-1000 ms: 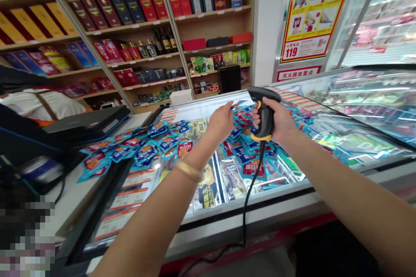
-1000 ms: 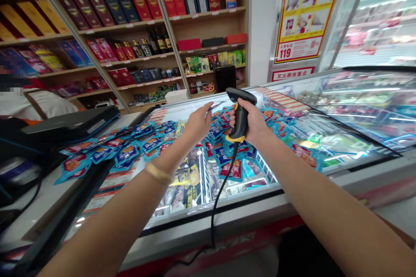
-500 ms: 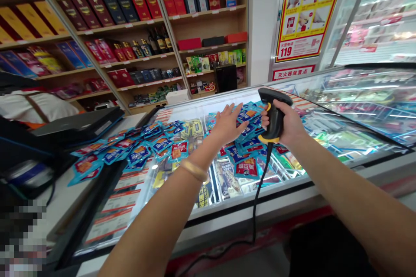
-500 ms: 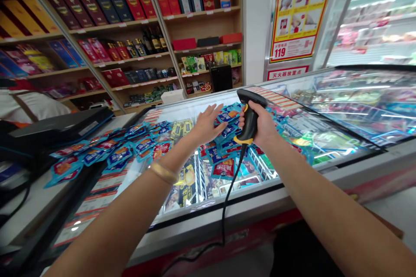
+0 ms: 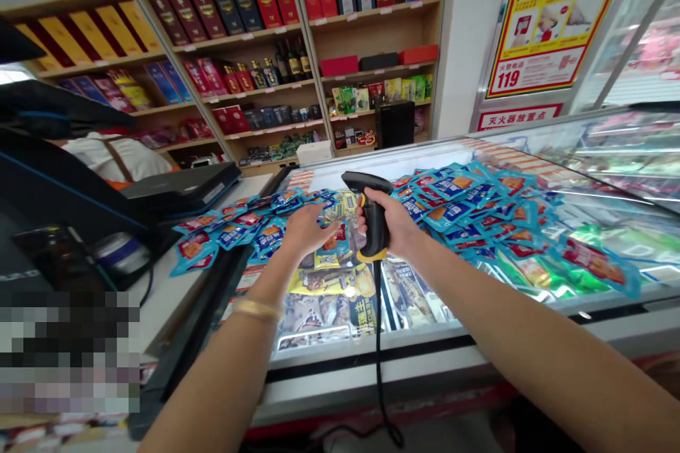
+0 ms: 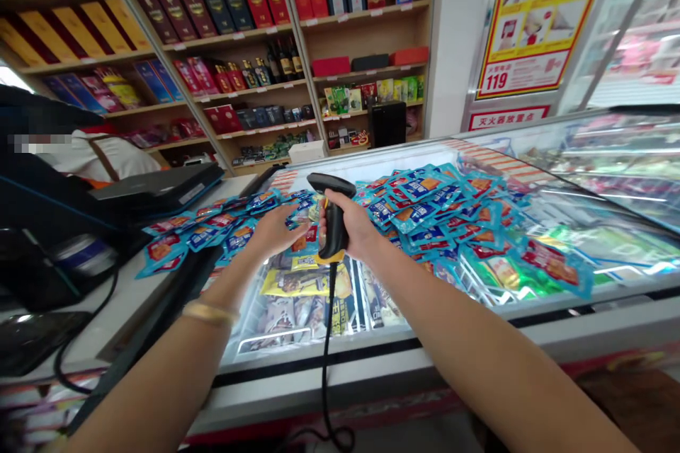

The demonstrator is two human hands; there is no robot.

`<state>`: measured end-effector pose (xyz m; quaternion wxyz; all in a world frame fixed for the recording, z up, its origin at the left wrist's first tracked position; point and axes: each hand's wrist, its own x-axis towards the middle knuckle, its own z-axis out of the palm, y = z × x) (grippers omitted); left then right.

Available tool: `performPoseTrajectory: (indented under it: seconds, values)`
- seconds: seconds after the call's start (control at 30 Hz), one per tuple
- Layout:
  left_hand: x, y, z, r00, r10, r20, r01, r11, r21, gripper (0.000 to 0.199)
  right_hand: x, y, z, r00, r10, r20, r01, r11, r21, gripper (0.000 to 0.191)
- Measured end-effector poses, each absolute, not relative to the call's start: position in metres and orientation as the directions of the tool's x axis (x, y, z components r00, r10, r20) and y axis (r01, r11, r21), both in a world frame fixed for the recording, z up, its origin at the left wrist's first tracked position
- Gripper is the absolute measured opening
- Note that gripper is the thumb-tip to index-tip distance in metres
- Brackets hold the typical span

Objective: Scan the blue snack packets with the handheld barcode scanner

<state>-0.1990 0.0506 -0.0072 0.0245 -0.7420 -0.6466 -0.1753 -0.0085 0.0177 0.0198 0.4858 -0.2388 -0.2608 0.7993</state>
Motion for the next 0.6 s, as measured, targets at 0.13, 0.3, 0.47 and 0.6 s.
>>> performPoseTrajectory:
  seconds: [0.13, 0.3, 0.47, 0.6]
  values:
    - [-0.196, 0.040, -0.014, 0.172, 0.975, 0.141, 0.977, -0.188, 0.102, 0.072, -0.010, 0.014, 0.003, -0.423, 0.888, -0.183, -0.622, -0.431, -0.654, 0.024]
    - [-0.195, 0.035, -0.009, 0.227, 0.972, 0.055, 0.967, -0.232, 0.103, 0.090, -0.002, 0.011, -0.003, -0.423, 0.880, -0.215, -0.608, -0.452, -0.653, 0.020]
    - [-0.193, 0.034, -0.009, 0.256, 0.937, 0.238, 0.946, -0.293, 0.136, 0.087, -0.001, 0.010, -0.002, -0.414, 0.885, -0.214, -0.600, -0.442, -0.667, 0.020]
    - [-0.191, 0.032, -0.008, 0.239, 0.922, 0.303, 0.937, -0.301, 0.176, 0.075, 0.001, 0.009, 0.000, -0.402, 0.888, -0.223, -0.609, -0.441, -0.659, 0.017]
